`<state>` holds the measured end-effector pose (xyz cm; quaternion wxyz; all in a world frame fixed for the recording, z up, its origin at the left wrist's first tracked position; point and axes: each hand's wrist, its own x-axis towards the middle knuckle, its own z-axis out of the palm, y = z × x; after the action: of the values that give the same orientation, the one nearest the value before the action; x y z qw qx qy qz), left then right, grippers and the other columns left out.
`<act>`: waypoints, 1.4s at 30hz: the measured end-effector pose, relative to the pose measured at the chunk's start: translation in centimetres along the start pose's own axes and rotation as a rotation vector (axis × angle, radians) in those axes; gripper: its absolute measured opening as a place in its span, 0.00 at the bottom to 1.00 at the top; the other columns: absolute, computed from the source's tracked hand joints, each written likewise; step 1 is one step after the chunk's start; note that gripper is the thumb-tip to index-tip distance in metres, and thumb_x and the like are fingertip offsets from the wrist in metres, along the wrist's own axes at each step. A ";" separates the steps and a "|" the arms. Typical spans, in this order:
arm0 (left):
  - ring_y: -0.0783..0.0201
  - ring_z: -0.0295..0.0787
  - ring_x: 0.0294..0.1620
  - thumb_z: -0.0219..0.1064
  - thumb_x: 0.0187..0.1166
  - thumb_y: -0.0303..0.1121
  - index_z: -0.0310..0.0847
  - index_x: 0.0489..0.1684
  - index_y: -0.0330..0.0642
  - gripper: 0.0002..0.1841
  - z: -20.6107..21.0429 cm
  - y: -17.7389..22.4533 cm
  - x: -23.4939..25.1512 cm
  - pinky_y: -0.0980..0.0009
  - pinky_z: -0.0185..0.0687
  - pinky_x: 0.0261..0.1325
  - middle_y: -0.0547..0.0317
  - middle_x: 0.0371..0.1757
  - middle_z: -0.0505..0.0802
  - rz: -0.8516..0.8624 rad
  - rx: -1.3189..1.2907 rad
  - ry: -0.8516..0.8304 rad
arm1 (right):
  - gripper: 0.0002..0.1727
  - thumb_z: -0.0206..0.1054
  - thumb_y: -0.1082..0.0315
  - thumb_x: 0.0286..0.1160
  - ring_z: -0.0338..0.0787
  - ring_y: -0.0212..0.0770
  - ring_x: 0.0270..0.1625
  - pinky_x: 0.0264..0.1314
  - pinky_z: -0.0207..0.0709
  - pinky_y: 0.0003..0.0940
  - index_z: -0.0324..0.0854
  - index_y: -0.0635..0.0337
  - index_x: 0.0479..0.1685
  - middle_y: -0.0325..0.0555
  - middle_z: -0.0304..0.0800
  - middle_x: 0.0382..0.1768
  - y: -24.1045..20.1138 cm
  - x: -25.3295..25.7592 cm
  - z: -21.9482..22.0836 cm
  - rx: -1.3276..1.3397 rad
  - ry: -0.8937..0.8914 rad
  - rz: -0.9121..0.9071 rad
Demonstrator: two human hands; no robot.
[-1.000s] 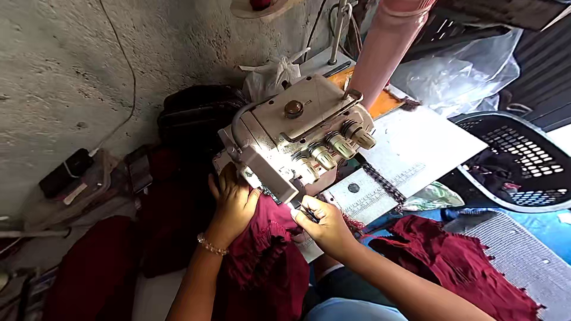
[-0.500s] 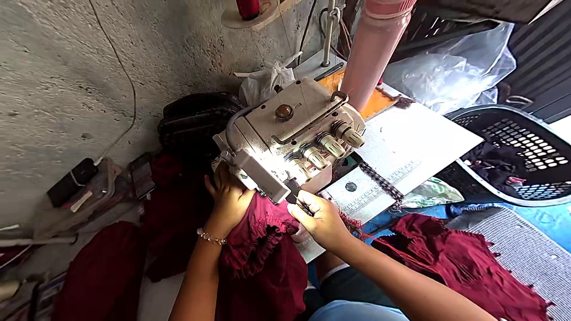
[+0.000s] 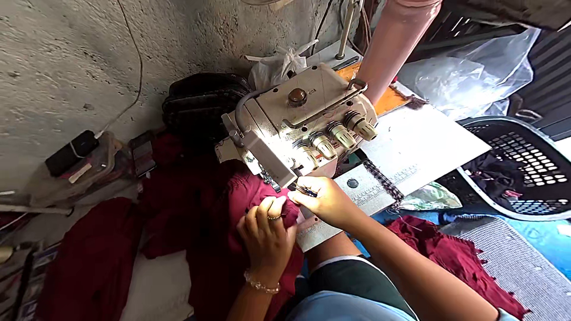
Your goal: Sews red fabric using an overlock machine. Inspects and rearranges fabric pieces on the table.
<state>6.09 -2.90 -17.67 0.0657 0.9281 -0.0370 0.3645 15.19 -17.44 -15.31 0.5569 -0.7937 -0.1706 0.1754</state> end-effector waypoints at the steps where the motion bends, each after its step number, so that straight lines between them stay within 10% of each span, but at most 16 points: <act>1: 0.51 0.81 0.53 0.72 0.62 0.45 0.83 0.52 0.50 0.20 0.0 -0.7 0.1 0.57 0.65 0.57 0.56 0.49 0.90 0.021 0.004 -0.003 | 0.16 0.65 0.56 0.78 0.69 0.23 0.23 0.30 0.63 0.25 0.75 0.50 0.21 0.27 0.68 0.18 -0.1 0.1 -0.1 0.009 -0.010 0.003; 9: 0.53 0.90 0.53 0.61 0.73 0.28 0.95 0.54 0.53 0.18 -3.8 -2.4 1.2 0.62 0.79 0.53 0.62 0.53 0.96 0.235 0.083 -0.239 | 0.18 0.64 0.59 0.77 0.64 0.21 0.19 0.25 0.56 0.21 0.69 0.47 0.17 0.24 0.63 0.15 1.3 -0.7 1.6 0.177 0.049 -0.030; 26: 0.52 0.92 0.63 0.61 0.68 0.21 0.95 0.46 0.42 0.16 -3.1 -2.8 3.6 0.61 0.85 0.64 0.57 0.58 0.96 0.070 -0.011 -0.337 | 0.13 0.63 0.59 0.81 0.70 0.18 0.22 0.27 0.64 0.18 0.81 0.51 0.28 0.25 0.72 0.19 1.6 0.6 2.5 0.201 0.135 -0.046; 38: 0.48 0.93 0.60 0.60 0.74 0.23 0.94 0.47 0.40 0.15 -2.1 -4.2 5.9 0.54 0.88 0.57 0.51 0.55 0.96 -0.015 0.018 -0.374 | 0.13 0.64 0.59 0.78 0.68 0.19 0.23 0.28 0.61 0.18 0.78 0.53 0.25 0.26 0.70 0.19 2.7 -0.9 2.6 0.112 0.232 -0.092; 42: 0.39 0.88 0.64 0.60 0.78 0.31 0.92 0.54 0.37 0.16 -2.6 -4.5 5.7 0.46 0.85 0.57 0.44 0.62 0.92 -0.089 0.065 -0.441 | 0.21 0.68 0.43 0.74 0.76 0.26 0.27 0.32 0.69 0.29 0.83 0.53 0.41 0.30 0.78 0.24 2.5 -3.1 0.6 -0.094 0.157 -0.050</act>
<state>9.04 1.79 -12.37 0.0423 0.9877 0.0022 0.1506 12.38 -19.22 -17.62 0.5350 -0.8257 -0.1542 0.0907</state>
